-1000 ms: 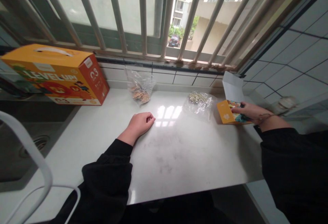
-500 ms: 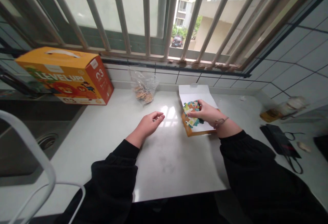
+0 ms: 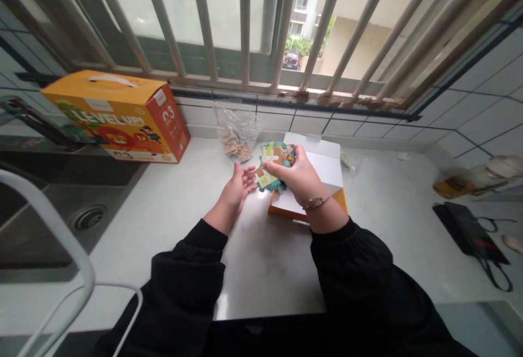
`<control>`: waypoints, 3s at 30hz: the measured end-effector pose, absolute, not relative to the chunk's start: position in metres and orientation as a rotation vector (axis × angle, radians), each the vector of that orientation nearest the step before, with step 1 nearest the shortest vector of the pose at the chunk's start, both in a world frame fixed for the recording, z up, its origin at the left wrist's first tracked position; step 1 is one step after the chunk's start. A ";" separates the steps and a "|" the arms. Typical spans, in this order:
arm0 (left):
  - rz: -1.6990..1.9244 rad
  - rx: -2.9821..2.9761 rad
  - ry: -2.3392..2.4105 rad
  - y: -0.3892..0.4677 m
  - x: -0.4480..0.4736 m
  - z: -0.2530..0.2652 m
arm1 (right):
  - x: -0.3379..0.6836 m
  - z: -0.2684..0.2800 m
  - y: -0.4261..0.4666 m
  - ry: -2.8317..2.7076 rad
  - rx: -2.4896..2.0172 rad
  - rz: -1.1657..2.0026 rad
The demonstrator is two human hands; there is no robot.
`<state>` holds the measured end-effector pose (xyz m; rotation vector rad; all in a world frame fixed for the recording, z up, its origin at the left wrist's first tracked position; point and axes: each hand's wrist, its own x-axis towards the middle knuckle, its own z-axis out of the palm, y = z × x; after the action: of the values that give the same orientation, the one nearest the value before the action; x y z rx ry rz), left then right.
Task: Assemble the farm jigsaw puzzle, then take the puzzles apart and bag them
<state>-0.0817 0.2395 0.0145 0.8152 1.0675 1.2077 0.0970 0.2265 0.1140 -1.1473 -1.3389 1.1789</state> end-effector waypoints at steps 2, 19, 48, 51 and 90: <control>1.295 0.725 1.038 0.243 -0.094 0.019 | 0.077 0.112 0.228 -1.433 -1.185 1.191; 1.388 1.279 1.400 0.242 -0.122 0.015 | 0.088 0.109 0.228 -1.918 -1.562 0.518; 0.924 1.948 1.557 0.232 -0.112 0.023 | 0.116 0.087 0.180 -2.195 -1.534 0.304; 0.912 1.973 1.557 0.235 -0.115 0.020 | 0.128 0.074 0.155 -2.447 -1.676 0.202; 1.041 2.068 1.394 0.197 -0.063 0.033 | 0.163 0.032 0.189 -2.057 -1.505 0.150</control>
<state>-0.0625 0.1975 0.0330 2.0679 1.3940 1.0411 0.1631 0.1887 0.0322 -1.5047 -2.0570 0.1504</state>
